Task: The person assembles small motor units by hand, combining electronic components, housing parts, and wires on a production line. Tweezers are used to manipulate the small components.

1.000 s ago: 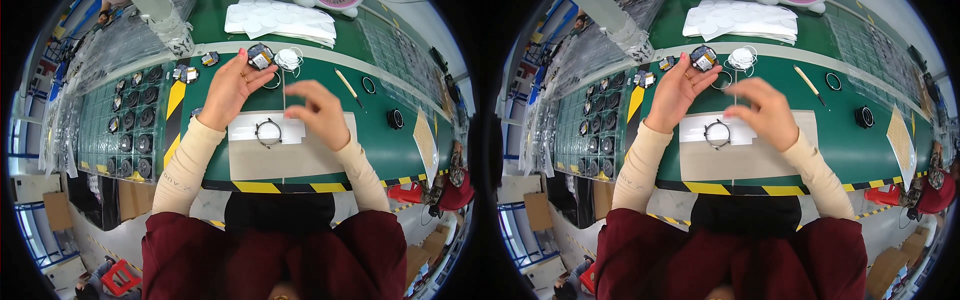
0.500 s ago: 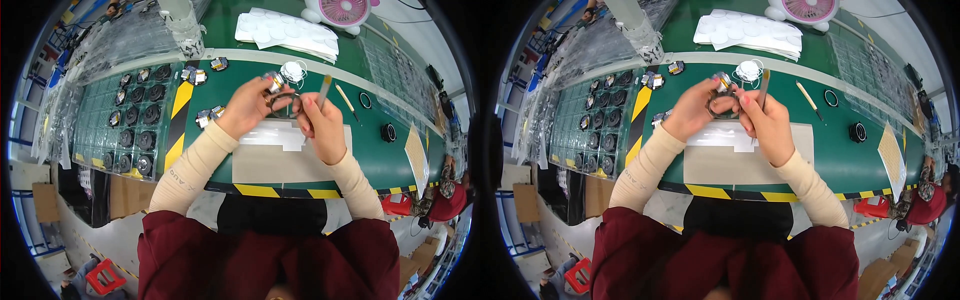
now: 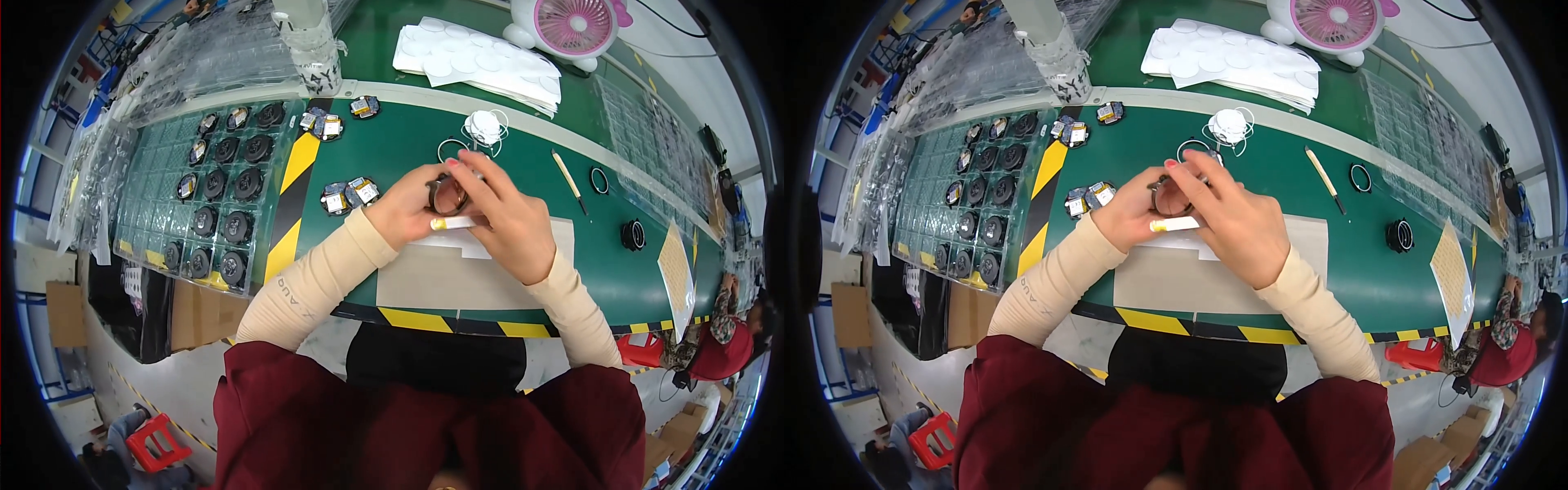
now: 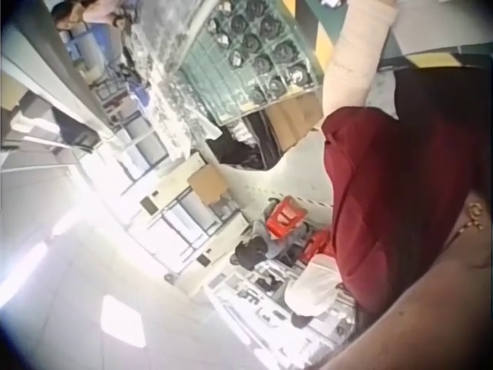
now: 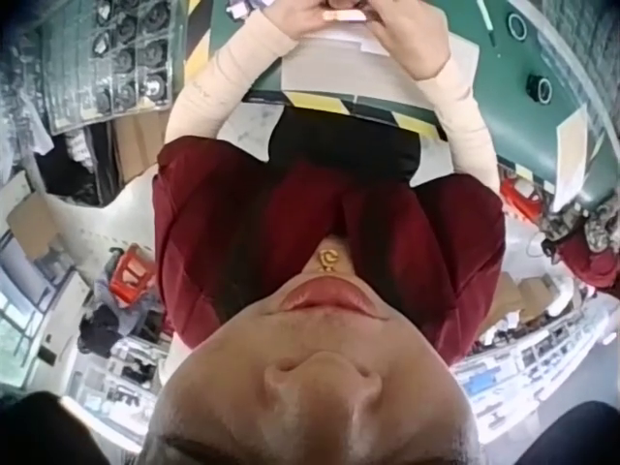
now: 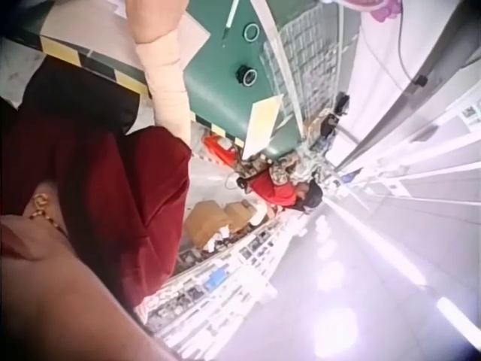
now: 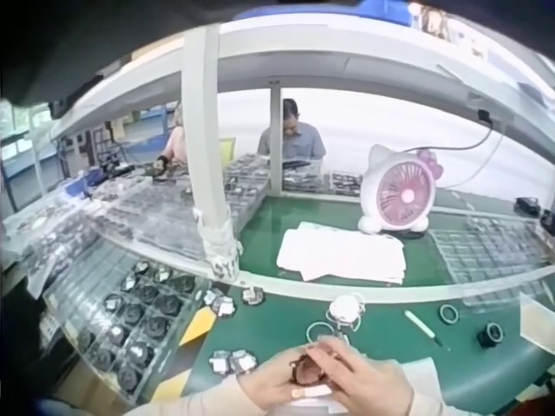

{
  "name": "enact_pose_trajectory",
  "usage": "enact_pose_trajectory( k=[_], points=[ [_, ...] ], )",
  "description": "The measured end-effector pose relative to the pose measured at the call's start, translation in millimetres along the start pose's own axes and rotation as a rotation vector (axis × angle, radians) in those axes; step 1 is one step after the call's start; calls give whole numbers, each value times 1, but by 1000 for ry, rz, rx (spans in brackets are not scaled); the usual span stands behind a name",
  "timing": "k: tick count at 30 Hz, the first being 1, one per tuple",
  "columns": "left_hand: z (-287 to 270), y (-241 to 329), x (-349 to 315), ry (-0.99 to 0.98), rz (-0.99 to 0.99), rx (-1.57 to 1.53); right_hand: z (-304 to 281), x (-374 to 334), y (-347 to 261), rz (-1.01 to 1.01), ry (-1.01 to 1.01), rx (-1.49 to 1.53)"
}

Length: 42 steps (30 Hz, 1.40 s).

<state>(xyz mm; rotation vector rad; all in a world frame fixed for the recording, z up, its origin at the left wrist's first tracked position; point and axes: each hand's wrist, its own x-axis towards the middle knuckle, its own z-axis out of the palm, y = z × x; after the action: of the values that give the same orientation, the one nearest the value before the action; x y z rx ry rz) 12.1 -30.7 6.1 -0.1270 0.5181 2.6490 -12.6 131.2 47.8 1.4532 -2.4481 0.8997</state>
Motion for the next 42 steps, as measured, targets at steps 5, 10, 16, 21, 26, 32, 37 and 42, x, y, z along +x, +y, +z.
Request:
enact_pose_trajectory(
  k=[5, 10, 16, 21, 26, 32, 37, 42],
  points=[
    [11, -6, 5, 128, 23, 234, 8, -3, 16, -129, 25, -55],
    [21, 4, 9, 137, 136, 427, -2, -13, 9, 97, 197, 189],
    [11, 13, 14, 276, 279, 595, -1, -44, 13, 156, -187, -62],
    [15, 15, 11, 256, 237, 848, -24, -44, 10, 93, -240, -123],
    [20, 13, 6, 231, 240, 1046, -56, -14, 9, 181, 297, 367],
    [29, 8, 4, 147, 241, 1046, -32, -4, 15, 123, 365, 651],
    [30, 8, 2, 163, 256, 1211, -32, -1, 15, 166, 361, 620],
    [25, 8, 5, 167, 260, 1163, -31, 0, 15, 189, 413, 634]
  ],
)
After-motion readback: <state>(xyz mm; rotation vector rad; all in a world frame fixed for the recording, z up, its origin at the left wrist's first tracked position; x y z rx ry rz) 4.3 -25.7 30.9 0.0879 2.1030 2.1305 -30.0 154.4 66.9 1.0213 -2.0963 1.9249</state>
